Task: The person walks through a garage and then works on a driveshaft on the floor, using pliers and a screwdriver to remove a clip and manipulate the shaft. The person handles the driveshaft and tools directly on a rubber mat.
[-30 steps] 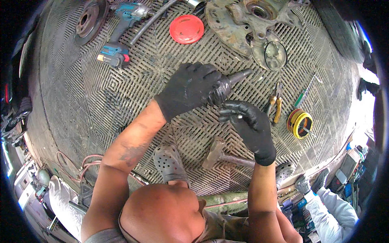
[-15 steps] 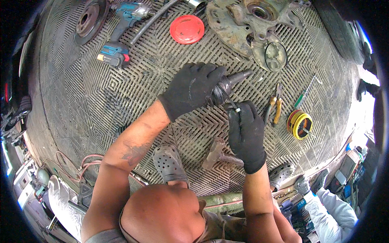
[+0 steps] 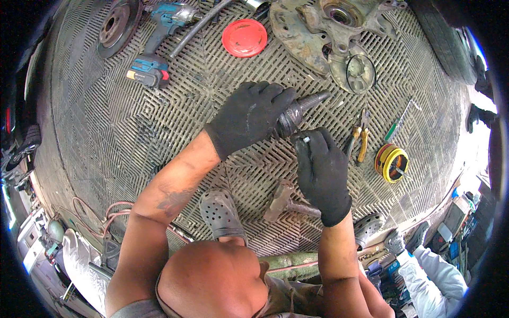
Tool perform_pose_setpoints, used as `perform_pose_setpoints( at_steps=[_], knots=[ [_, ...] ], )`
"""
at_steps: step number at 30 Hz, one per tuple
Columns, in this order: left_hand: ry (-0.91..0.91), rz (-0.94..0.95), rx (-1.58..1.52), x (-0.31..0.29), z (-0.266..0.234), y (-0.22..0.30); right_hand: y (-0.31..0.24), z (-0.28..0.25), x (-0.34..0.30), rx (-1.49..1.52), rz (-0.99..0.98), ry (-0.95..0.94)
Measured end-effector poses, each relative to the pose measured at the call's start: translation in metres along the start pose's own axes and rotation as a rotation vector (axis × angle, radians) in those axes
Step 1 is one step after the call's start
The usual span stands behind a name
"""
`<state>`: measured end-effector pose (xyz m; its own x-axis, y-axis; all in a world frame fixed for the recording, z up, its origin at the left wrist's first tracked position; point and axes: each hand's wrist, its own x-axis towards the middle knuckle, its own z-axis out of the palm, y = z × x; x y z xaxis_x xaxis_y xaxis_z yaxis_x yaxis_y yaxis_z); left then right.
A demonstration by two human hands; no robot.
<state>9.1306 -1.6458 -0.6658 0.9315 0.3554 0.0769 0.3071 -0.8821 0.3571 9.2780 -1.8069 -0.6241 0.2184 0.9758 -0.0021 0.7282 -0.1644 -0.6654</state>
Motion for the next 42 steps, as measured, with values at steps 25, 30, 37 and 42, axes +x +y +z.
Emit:
perform_pose_setpoints(
  at_steps=[25,30,37,42],
  knots=[
    [0.183,0.213,0.034,0.001,-0.009,0.011,0.006,-0.002,0.008,0.286,0.112,0.015],
    [0.167,0.212,0.062,0.005,-0.012,0.012,0.002,0.004,0.004,0.367,0.198,0.227],
    [0.133,0.204,0.076,0.004,-0.014,0.013,-0.001,-0.001,0.003,0.304,0.114,0.257],
    [0.139,0.231,0.067,0.006,-0.019,0.013,0.003,-0.006,0.007,0.256,0.050,0.194]
  ],
)
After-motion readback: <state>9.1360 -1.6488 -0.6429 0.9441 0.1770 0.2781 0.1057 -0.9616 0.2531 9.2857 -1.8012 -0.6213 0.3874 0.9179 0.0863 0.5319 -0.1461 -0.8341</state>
